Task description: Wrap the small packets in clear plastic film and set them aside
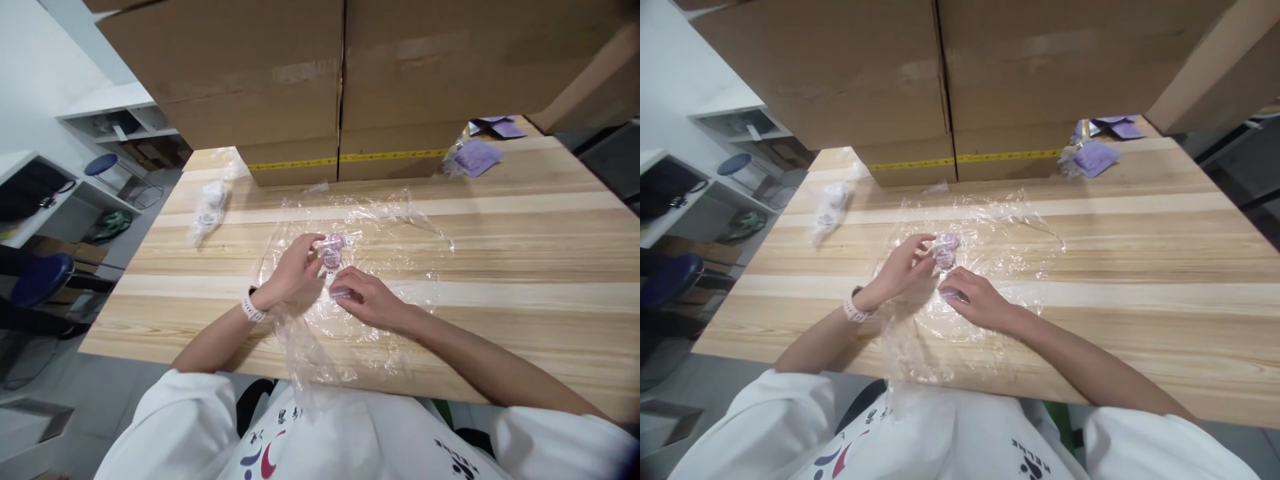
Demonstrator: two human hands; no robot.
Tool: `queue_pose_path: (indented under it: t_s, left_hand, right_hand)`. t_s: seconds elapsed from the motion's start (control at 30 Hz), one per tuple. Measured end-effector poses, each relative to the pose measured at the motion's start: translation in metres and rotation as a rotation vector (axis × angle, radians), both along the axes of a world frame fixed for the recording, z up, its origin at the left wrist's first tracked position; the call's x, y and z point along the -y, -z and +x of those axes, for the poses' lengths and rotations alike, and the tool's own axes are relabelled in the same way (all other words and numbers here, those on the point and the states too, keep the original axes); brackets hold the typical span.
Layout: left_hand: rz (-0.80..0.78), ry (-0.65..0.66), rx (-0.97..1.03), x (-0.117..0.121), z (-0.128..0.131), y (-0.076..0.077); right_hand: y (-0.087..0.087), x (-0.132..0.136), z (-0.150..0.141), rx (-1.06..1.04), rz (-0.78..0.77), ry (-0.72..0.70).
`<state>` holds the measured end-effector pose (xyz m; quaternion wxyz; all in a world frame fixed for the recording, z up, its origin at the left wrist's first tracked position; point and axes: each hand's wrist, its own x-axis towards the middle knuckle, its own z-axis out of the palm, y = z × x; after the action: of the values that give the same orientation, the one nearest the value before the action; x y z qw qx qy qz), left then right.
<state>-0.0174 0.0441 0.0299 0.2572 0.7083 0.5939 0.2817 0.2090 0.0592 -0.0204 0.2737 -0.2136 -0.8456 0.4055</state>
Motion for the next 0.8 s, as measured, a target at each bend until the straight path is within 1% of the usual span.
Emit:
queue_pose_path:
  t_s: [0.07,0.13,0.17,0.23,0.27,0.33,0.4,0.47,0.57,0.67,0.77,0.8]
  left_hand:
    - [-0.004,-0.007,0.024,-0.01,0.011,0.014]
    - [-0.032,-0.04,0.077,-0.014,0.013,0.026]
    - [-0.054,-0.059,0.119,-0.014,0.012,0.031]
    - [-0.102,-0.089,0.221,-0.011,0.01,0.036]
    - [-0.128,-0.097,0.283,-0.009,0.009,0.037]
    - [-0.185,-0.102,0.434,-0.007,0.01,0.038]
    - [-0.233,-0.11,0.586,-0.007,0.01,0.037]
    - [-0.254,-0.112,0.664,-0.008,0.01,0.037]
    - [-0.238,-0.102,0.634,-0.013,0.007,0.037]
    - [-0.221,-0.096,0.603,-0.016,0.006,0.038]
    - [-0.19,-0.103,0.591,-0.016,0.006,0.041]
    - [-0.17,-0.116,0.58,-0.016,0.006,0.042]
  right_hand:
    - [-0.012,-0.004,0.006,0.015,-0.165,0.085]
    - [-0.024,-0.012,0.011,0.02,-0.318,0.215]
    - [-0.028,-0.017,0.012,0.016,-0.372,0.258]
    - [-0.035,-0.028,0.01,0.022,-0.419,0.256]
    - [-0.036,-0.033,0.006,0.043,-0.41,0.225]
    - [-0.036,-0.04,-0.004,0.107,-0.322,0.167]
    - [-0.033,-0.045,-0.013,0.169,-0.182,0.16]
    - [-0.028,-0.047,-0.018,0.21,-0.077,0.184]
    - [-0.019,-0.05,-0.016,0.252,-0.041,0.212]
    - [-0.012,-0.052,-0.014,0.261,0.002,0.19]
    - [-0.01,-0.047,-0.016,0.241,0.067,0.146]
    - [-0.012,-0.044,-0.017,0.225,0.067,0.138]
